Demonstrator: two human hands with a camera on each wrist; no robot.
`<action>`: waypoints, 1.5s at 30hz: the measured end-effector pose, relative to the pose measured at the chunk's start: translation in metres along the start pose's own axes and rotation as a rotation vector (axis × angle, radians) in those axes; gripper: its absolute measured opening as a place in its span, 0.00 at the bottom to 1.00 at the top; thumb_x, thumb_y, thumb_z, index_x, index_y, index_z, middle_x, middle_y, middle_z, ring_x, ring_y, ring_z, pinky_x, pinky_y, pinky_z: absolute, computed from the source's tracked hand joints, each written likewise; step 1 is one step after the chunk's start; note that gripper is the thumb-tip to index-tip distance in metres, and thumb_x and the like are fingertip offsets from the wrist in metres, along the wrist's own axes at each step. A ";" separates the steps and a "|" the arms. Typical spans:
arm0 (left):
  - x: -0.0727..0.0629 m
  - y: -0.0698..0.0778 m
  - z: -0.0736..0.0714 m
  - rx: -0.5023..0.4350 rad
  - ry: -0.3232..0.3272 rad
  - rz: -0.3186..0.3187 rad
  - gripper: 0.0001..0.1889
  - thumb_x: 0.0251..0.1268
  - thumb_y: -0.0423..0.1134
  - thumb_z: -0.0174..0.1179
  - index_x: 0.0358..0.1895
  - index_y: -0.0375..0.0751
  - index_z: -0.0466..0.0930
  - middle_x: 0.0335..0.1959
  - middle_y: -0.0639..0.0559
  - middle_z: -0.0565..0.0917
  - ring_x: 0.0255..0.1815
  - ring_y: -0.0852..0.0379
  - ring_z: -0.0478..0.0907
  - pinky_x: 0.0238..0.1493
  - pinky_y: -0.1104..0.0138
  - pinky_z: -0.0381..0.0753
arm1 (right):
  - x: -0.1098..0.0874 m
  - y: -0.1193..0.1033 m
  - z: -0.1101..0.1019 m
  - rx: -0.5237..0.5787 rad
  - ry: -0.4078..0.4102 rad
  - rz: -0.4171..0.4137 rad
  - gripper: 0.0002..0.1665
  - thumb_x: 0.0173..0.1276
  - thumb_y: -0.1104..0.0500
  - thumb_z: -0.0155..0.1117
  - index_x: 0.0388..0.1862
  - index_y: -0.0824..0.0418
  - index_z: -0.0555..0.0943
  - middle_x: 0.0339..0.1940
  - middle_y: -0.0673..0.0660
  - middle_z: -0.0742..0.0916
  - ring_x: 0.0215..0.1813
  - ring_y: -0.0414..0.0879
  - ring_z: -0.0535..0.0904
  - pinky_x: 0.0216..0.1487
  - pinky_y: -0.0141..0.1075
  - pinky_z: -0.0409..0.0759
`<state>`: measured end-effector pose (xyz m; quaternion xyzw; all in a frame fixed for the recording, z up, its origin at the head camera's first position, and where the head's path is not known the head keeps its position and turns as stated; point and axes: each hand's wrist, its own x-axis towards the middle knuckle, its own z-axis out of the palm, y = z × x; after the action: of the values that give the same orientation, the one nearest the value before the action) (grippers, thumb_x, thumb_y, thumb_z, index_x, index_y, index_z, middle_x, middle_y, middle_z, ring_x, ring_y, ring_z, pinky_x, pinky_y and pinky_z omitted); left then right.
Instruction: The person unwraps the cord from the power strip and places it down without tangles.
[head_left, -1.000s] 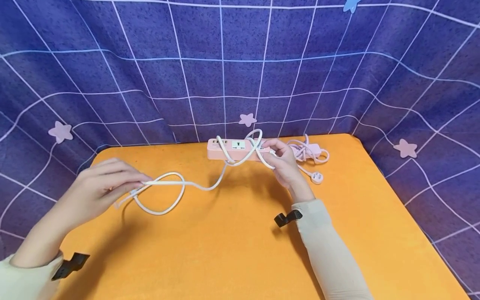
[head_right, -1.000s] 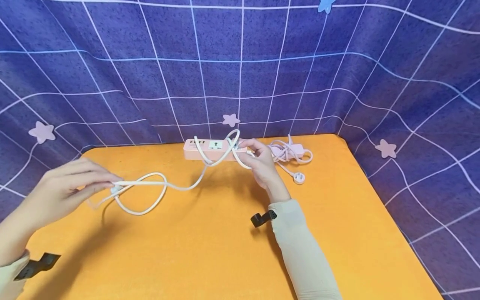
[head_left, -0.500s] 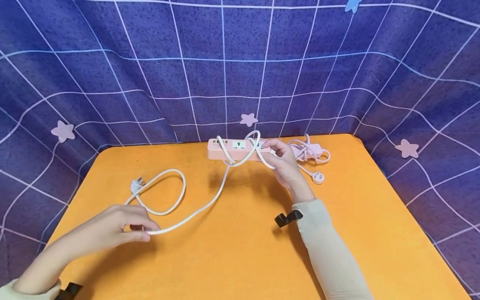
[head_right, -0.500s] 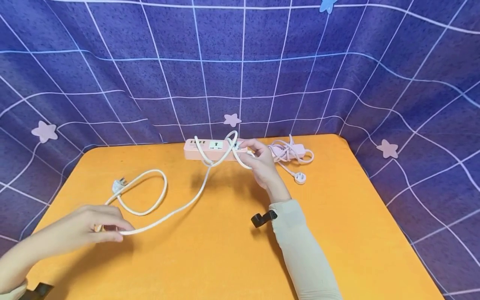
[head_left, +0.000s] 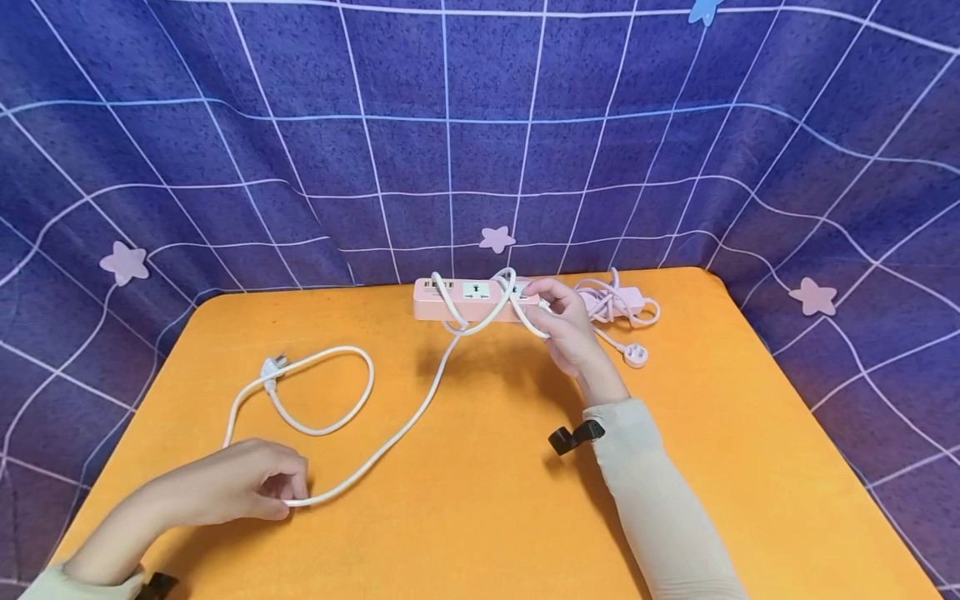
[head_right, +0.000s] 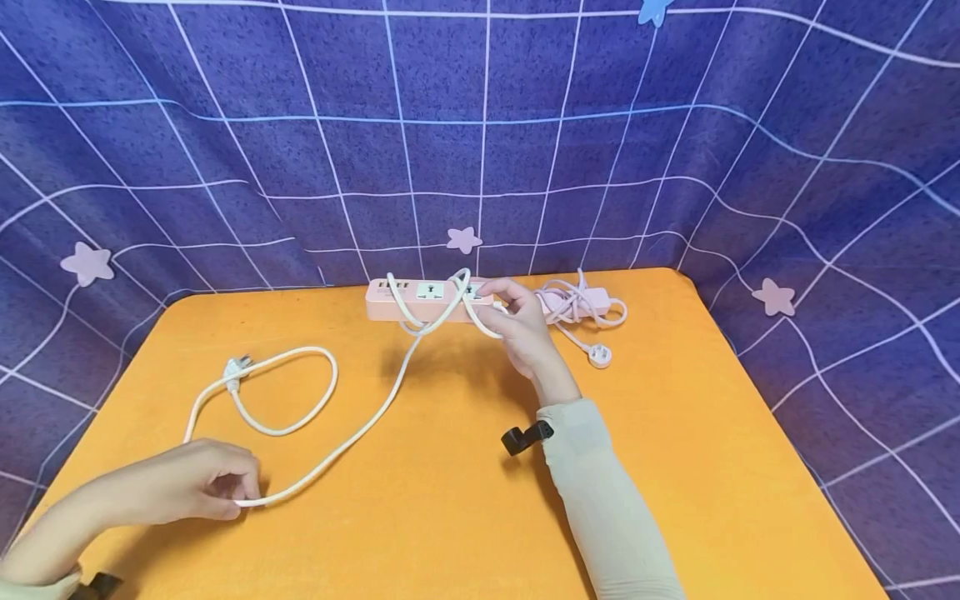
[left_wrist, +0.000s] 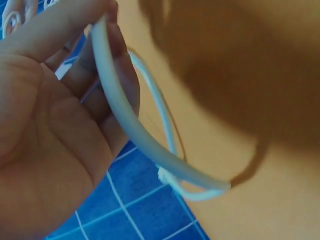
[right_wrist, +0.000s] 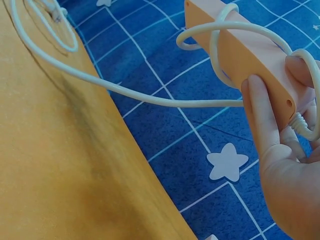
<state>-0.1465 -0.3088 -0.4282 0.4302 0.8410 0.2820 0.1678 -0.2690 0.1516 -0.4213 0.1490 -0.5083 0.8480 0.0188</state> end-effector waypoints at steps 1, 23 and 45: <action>0.001 -0.001 0.002 0.023 -0.003 -0.006 0.19 0.49 0.32 0.79 0.35 0.62 0.82 0.28 0.72 0.77 0.31 0.75 0.73 0.29 0.76 0.74 | 0.000 0.000 0.000 0.001 0.001 0.001 0.19 0.64 0.78 0.60 0.40 0.56 0.85 0.41 0.51 0.88 0.41 0.41 0.83 0.43 0.29 0.85; 0.027 0.008 -0.005 0.176 0.051 -0.067 0.11 0.64 0.51 0.76 0.43 0.60 0.83 0.29 0.76 0.76 0.30 0.75 0.73 0.32 0.73 0.74 | 0.000 -0.002 0.000 0.003 0.003 -0.003 0.20 0.64 0.79 0.59 0.39 0.56 0.85 0.42 0.51 0.87 0.42 0.41 0.84 0.43 0.30 0.87; 0.136 0.036 -0.039 0.112 0.459 -0.272 0.09 0.73 0.42 0.70 0.52 0.49 0.87 0.43 0.59 0.90 0.44 0.59 0.86 0.45 0.58 0.85 | 0.000 -0.002 -0.003 -0.003 -0.017 -0.028 0.15 0.65 0.76 0.64 0.39 0.57 0.86 0.41 0.52 0.86 0.41 0.43 0.81 0.43 0.28 0.85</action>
<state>-0.2226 -0.1938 -0.3807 0.2467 0.9213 0.3001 -0.0147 -0.2692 0.1555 -0.4213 0.1631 -0.5076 0.8456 0.0267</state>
